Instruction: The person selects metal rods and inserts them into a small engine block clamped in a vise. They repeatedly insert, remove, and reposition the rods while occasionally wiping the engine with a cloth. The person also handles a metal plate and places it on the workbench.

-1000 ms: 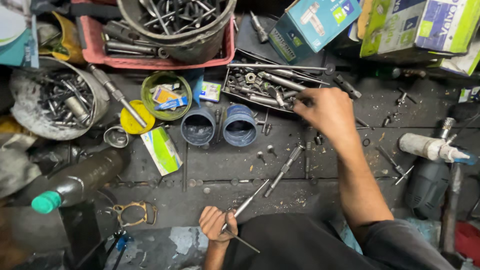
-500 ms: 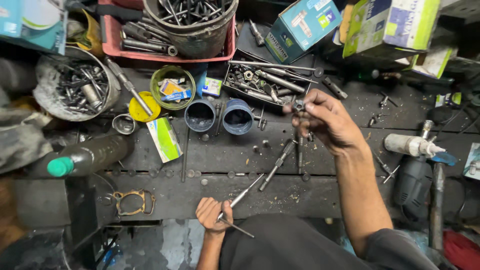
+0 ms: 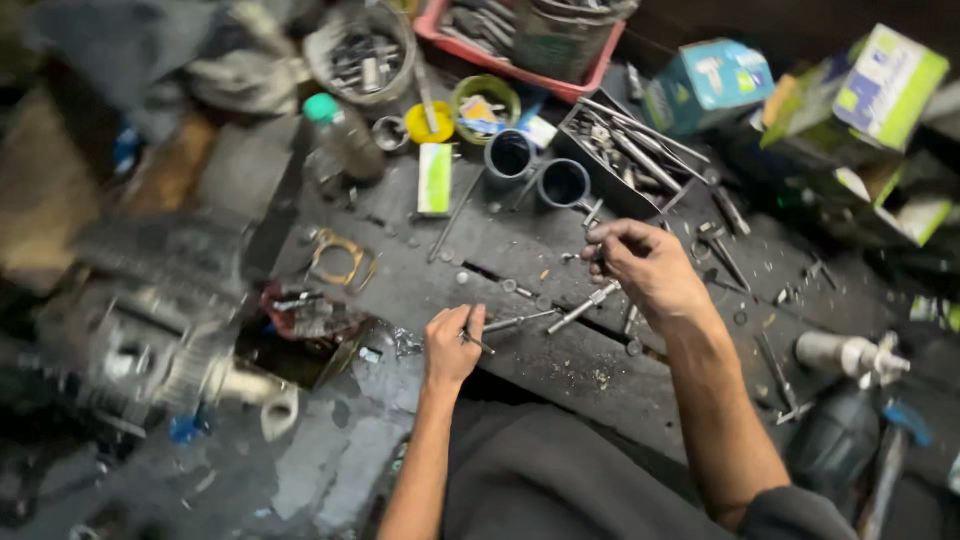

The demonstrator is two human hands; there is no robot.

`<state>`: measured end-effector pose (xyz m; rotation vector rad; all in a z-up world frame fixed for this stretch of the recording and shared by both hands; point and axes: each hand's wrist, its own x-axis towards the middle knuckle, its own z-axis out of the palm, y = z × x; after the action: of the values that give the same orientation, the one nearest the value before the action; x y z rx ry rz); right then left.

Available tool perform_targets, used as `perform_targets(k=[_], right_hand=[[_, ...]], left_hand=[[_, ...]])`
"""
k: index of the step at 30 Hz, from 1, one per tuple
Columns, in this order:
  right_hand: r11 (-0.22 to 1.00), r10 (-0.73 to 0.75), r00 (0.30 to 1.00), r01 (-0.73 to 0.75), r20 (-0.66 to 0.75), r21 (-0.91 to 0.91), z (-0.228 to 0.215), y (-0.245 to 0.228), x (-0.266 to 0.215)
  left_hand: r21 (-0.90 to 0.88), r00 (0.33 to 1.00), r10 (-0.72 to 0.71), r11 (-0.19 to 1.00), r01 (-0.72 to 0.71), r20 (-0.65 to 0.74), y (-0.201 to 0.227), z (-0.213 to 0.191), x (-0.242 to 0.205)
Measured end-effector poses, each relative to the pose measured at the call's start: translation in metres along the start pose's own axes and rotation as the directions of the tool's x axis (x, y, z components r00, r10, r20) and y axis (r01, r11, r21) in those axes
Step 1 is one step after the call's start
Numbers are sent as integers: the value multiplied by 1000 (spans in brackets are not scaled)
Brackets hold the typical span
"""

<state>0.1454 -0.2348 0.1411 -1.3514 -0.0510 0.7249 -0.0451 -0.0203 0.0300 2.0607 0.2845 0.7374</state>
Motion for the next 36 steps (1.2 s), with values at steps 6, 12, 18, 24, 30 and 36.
perform_targets(k=[6,12,18,24,30,36], right_hand=[[987,21,993,-38,114,153,14,14,-16],[963,88,947,-160,308,217,47,42,-22],[988,130,873,-153,470,11,86,67,-29],[978,206,733,-178,649,-110,147,81,-51],[953,286,627,-269,725,-143,209,88,-70],[965,255,628,-216,735,-149,253,85,-80]], left_hand=[[-163,954,-291,947,277,-71,47,-37,-44],[135,954,-263,950,282,-144,76,-66,-122],[322,924,-280,877,357,-260,104,-61,-188],[198,846,-451,836,512,-284,109,-68,-234],[233,778,-430,787,571,-458,96,-100,-251],[170,756,-474,786,594,-451,81,-126,-258]])
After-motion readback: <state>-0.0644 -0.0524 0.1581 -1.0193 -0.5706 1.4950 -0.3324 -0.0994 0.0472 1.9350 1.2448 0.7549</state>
